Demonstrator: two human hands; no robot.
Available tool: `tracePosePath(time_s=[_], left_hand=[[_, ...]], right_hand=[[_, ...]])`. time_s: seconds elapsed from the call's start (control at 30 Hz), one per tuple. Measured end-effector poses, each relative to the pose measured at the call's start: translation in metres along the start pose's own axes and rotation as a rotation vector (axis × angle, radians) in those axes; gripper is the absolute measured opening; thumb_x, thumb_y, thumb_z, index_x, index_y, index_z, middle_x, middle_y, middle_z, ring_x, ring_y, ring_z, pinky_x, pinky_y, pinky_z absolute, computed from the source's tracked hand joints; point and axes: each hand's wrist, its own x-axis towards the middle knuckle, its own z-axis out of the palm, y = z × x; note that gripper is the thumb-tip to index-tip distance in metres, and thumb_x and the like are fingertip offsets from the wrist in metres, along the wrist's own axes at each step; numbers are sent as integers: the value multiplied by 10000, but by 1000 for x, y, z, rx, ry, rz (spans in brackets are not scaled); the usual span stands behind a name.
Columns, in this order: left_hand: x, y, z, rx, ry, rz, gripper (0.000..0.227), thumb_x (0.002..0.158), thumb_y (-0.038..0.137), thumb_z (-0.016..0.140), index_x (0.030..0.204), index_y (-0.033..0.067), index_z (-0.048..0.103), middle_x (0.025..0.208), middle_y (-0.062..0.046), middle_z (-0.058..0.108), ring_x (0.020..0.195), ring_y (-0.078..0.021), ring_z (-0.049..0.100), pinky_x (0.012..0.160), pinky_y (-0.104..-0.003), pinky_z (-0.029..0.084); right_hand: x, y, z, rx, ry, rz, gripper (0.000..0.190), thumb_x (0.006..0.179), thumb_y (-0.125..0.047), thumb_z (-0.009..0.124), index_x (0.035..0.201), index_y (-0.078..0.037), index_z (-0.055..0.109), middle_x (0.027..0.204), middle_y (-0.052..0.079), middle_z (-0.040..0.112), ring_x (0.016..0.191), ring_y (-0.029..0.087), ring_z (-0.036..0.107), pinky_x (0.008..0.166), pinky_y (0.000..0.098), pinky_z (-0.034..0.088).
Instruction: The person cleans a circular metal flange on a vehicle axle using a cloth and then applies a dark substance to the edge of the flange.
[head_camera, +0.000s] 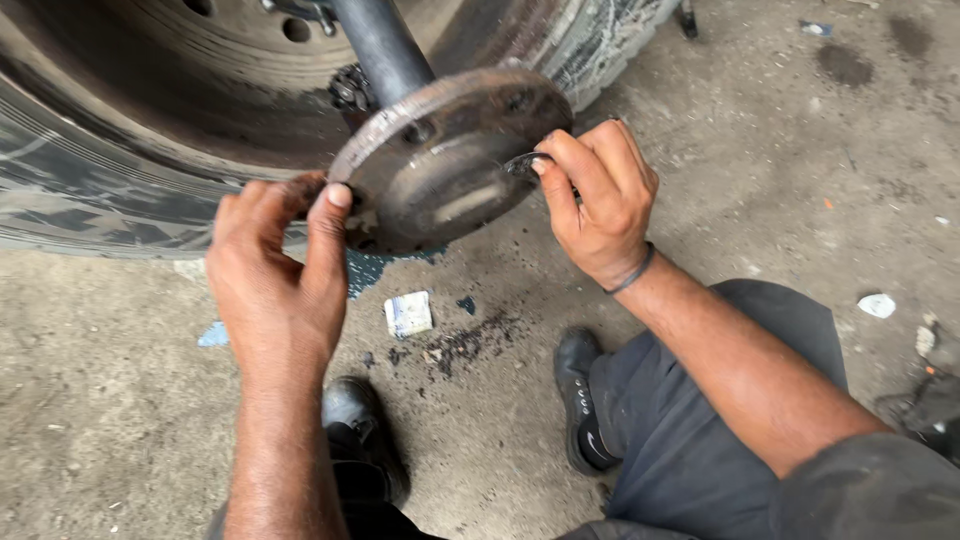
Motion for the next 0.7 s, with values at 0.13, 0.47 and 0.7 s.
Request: tracePosePath(time_s=[0.13, 0.47, 0.7], left_hand=[[-2, -1, 0, -65, 29, 57, 223, 1090, 235, 738, 1113, 15, 771, 981, -89, 711, 981, -231, 630, 880, -374, 509], [-3, -7, 6, -29, 15, 20, 260, 1115, 270, 737, 1121, 13, 771, 956, -96, 702, 991, -220, 628, 872, -379, 509], [-6, -13, 9, -88, 36, 75, 256, 1149, 259, 728, 1184, 8, 762, 1033, -83, 713, 1066, -212, 637, 929, -362, 524]], right_hand=[[-18, 11, 2, -53, -61, 11, 174, 965, -4, 763, 1108, -47, 674, 914, 85, 513, 845, 274, 568, 722, 427, 470], [3, 40, -8, 11, -67, -78, 138, 1073, -31, 736, 1186, -68, 668, 946, 64, 504, 877, 229, 547, 714, 368, 455], [-18, 58, 1, -13, -71, -87, 102, 1080, -94, 728, 1173, -91, 687, 910, 26, 482, 855, 179, 538, 689, 335, 476]])
